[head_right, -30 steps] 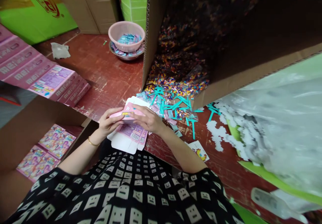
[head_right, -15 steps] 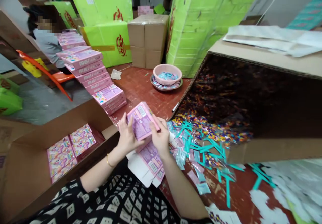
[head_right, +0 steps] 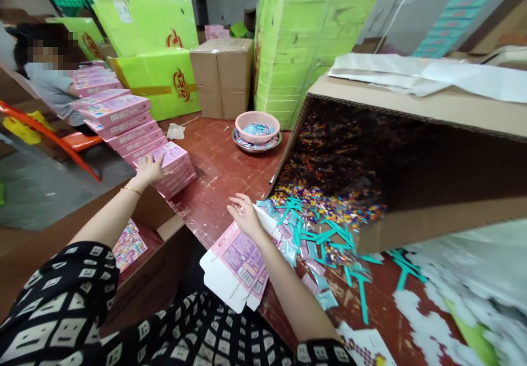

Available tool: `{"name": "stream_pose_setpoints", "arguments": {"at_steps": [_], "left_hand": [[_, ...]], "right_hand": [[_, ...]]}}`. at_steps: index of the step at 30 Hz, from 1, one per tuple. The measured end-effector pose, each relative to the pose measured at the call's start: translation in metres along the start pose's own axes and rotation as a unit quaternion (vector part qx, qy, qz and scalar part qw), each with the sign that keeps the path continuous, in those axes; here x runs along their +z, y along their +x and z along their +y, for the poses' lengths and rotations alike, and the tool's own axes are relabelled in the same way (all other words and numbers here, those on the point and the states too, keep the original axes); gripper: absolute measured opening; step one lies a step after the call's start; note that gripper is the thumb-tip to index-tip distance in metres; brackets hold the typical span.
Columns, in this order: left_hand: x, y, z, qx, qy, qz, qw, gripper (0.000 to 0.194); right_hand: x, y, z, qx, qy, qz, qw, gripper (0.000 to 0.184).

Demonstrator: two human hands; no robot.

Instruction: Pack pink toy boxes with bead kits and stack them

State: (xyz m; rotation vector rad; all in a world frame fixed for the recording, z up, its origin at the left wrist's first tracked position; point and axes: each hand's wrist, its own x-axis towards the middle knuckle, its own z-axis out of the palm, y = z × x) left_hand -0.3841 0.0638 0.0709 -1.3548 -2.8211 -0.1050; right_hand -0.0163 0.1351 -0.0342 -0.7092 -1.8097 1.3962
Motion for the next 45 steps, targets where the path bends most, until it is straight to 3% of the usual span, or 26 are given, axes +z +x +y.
{"name": "stream_pose_setpoints", "arguments": {"at_steps": [3,5,8,10,12,13,14,16,17,20,23,25,28,31,34,36,38,41,45], "left_hand": [[0.010,-0.003,0.000,-0.026,-0.023,0.065,0.997,0.099],[0.013,-0.014,0.014,-0.007,-0.053,0.140,0.989,0.101],[0.035,-0.062,0.060,0.154,-0.127,0.221,0.955,0.099],[0.068,-0.122,0.097,0.311,-0.194,0.114,0.923,0.093],[0.112,-0.187,0.130,0.395,-0.239,0.002,0.887,0.096],[0.133,-0.214,0.143,0.396,-0.251,-0.035,0.883,0.101],[0.152,-0.236,0.153,0.363,-0.262,-0.030,0.893,0.106],[0.175,-0.258,0.164,0.311,-0.259,-0.034,0.914,0.113],[0.178,-0.260,0.166,0.290,-0.256,-0.036,0.922,0.113],[0.158,-0.243,0.163,0.266,-0.257,-0.045,0.928,0.111],[0.116,-0.217,0.159,0.271,-0.310,-0.023,0.911,0.115],[0.089,-0.205,0.161,0.273,-0.366,-0.020,0.889,0.110],[0.064,-0.200,0.172,0.252,-0.480,-0.119,0.832,0.074],[0.061,-0.208,0.184,0.171,-0.591,-0.245,0.749,0.045],[0.071,-0.216,0.190,0.045,-0.666,-0.265,0.696,0.047],[0.078,-0.219,0.191,-0.006,-0.693,-0.270,0.668,0.055],[0.083,-0.221,0.191,-0.011,-0.703,-0.264,0.660,0.067],[0.086,-0.226,0.188,0.012,-0.706,-0.228,0.671,0.089],[0.087,-0.239,0.185,0.007,-0.687,-0.274,0.673,0.085]], "right_hand": [[-0.038,-0.037,0.029,0.017,-0.067,0.051,0.996,0.034],[-0.063,-0.055,0.041,0.034,-0.114,0.076,0.990,0.031],[-0.088,-0.070,0.048,0.074,-0.200,0.078,0.974,0.026],[-0.092,-0.071,0.046,0.104,-0.262,0.058,0.958,0.026],[-0.086,-0.068,0.043,0.138,-0.314,0.029,0.939,0.033],[-0.080,-0.064,0.041,0.153,-0.335,0.014,0.929,0.038],[-0.075,-0.061,0.039,0.169,-0.351,0.003,0.921,0.041],[-0.065,-0.054,0.034,0.200,-0.355,-0.009,0.913,0.043],[-0.061,-0.051,0.031,0.214,-0.346,-0.016,0.913,0.040],[-0.057,-0.045,0.015,0.194,-0.287,-0.028,0.938,0.024],[-0.060,-0.039,-0.009,0.053,-0.192,0.000,0.980,0.019],[-0.063,-0.035,-0.026,-0.035,-0.131,0.025,0.990,0.022],[-0.066,-0.029,-0.046,-0.087,-0.097,0.040,0.991,0.031],[-0.066,-0.027,-0.055,-0.102,-0.163,0.052,0.980,0.031],[-0.066,-0.030,-0.049,-0.081,-0.285,0.111,0.949,0.031],[-0.066,-0.037,-0.036,-0.024,-0.296,0.152,0.943,0.050],[-0.063,-0.046,-0.020,0.038,-0.219,0.160,0.962,0.058],[-0.054,-0.068,-0.004,0.087,-0.048,0.165,0.981,0.054],[-0.042,-0.104,-0.008,0.155,0.110,0.211,0.959,0.060]]}}
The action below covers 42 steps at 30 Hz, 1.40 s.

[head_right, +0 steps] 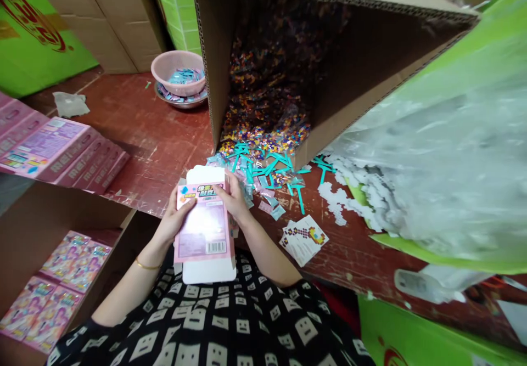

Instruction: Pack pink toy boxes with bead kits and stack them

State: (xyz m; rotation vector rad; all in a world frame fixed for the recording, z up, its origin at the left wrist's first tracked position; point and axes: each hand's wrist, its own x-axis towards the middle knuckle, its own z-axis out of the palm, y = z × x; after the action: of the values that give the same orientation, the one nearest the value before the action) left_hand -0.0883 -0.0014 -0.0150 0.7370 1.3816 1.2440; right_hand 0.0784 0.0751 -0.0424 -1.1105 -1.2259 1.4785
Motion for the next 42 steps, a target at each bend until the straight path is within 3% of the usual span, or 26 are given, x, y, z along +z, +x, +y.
{"name": "stream_pose_setpoints", "arguments": {"at_steps": [3,5,7,9,12,14,15,18,21,25,27,31,34,37,39,40,42], "left_hand": [[0.000,-0.007,-0.006,0.000,0.029,0.027,0.999,0.066],[-0.002,-0.009,-0.010,-0.003,0.060,0.028,0.998,0.046],[-0.005,-0.011,-0.017,-0.026,0.075,-0.010,0.997,0.044],[-0.007,-0.014,-0.024,-0.031,0.076,-0.036,0.996,0.053],[-0.005,-0.021,-0.033,0.076,0.066,0.015,0.995,0.038],[-0.001,-0.026,-0.034,0.147,0.044,0.051,0.987,0.045],[0.000,-0.027,-0.033,0.148,0.037,0.052,0.987,0.050],[0.004,-0.025,-0.024,0.050,0.061,0.012,0.997,0.037],[0.005,-0.018,-0.012,-0.025,0.051,-0.002,0.998,0.038],[0.007,-0.015,-0.006,-0.036,0.040,0.012,0.998,0.038],[0.009,-0.019,-0.007,-0.015,0.067,-0.014,0.998,0.032],[0.014,-0.028,-0.012,0.055,0.103,-0.056,0.992,0.029],[0.015,-0.026,-0.011,0.110,0.118,-0.028,0.987,0.028],[0.007,-0.013,-0.002,0.148,0.104,0.002,0.984,0.025],[-0.004,-0.001,0.009,0.180,0.058,0.101,0.977,0.028],[-0.009,0.005,0.016,0.196,0.028,0.161,0.967,0.031],[-0.019,0.013,0.030,0.232,-0.010,0.245,0.941,0.039]], "right_hand": [[-0.004,-0.023,0.000,0.135,0.062,-0.023,0.989,0.042],[-0.007,-0.035,0.001,0.187,0.079,-0.030,0.979,0.043],[-0.007,-0.044,0.005,0.151,0.057,-0.023,0.987,0.045],[-0.006,-0.051,0.010,0.056,0.023,-0.006,0.998,0.040],[-0.005,-0.060,0.016,-0.022,0.032,0.007,0.999,0.045],[-0.005,-0.063,0.015,0.002,0.042,-0.002,0.999,0.046],[-0.006,-0.064,0.012,0.019,0.037,-0.013,0.999,0.042],[-0.010,-0.062,-0.005,0.034,0.008,-0.062,0.997,0.030],[-0.015,-0.056,-0.023,0.046,0.014,-0.101,0.994,0.026],[-0.027,-0.046,-0.028,0.214,0.116,-0.132,0.961,0.037],[-0.033,-0.043,-0.024,0.264,0.151,-0.140,0.942,0.039],[-0.039,-0.048,-0.022,0.194,0.116,-0.137,0.964,0.033],[-0.041,-0.055,-0.028,0.121,0.060,-0.182,0.974,0.032],[-0.049,-0.058,-0.034,0.086,0.079,-0.192,0.974,0.063],[-0.056,-0.061,-0.038,0.074,0.078,-0.211,0.972,0.091],[-0.059,-0.064,-0.040,0.073,0.061,-0.232,0.968,0.095],[-0.062,-0.070,-0.049,0.068,-0.003,-0.254,0.965,0.071]]}}
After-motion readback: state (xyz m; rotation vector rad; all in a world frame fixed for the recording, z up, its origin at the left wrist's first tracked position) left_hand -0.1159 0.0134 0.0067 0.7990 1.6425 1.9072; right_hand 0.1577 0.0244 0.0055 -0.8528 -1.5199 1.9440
